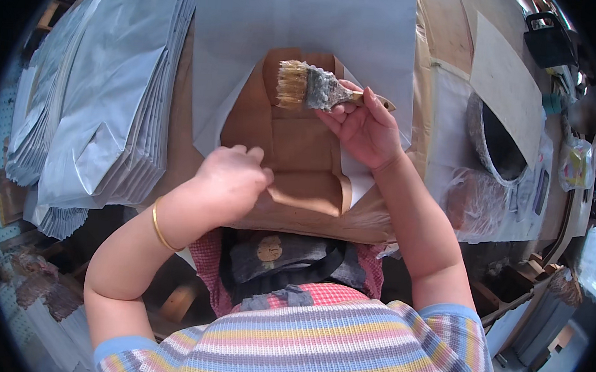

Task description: The person opens a brown paper envelope, applies a substance with a brush to the inside flap, folds the flap closed, and presses it down. This process is repeated for multiple envelopes.

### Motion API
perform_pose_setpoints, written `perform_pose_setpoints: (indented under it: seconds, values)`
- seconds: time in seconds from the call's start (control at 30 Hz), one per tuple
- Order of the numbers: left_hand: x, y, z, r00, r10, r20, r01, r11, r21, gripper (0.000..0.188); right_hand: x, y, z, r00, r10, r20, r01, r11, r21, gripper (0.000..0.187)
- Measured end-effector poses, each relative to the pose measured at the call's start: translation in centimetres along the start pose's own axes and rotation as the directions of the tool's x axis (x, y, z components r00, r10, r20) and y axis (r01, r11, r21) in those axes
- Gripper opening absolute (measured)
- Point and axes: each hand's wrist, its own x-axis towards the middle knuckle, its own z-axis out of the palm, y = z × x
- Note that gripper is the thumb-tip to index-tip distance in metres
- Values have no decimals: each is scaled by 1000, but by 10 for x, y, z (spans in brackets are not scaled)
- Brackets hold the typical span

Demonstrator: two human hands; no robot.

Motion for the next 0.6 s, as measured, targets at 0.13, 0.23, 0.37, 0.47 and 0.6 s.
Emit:
perform_pose_setpoints:
  seconds: [0.13,0.23,0.37,0.47,0.6]
  values:
    - [-3,-18,5,969,4,-249,-44,987,-154,11,1,0,-3,1000,26,11,-26,998,-52,46]
    - [-4,-16,8,970,40,-239,-70,990,-119,11,-10,-2,5,998,60,-30,-62,995,-79,49]
    - [-1,-15,20,965,32,-261,-57,994,-89,16,-60,-23,19,989,117,-95,-133,973,-187,53]
    - [4,-26,18,957,54,-285,-117,971,-210,13,-76,-30,31,972,155,-177,-211,910,-358,53]
    - [19,-30,19,917,-92,-389,-5,971,-240,5,-59,-23,56,963,-269,13,180,608,-773,38]
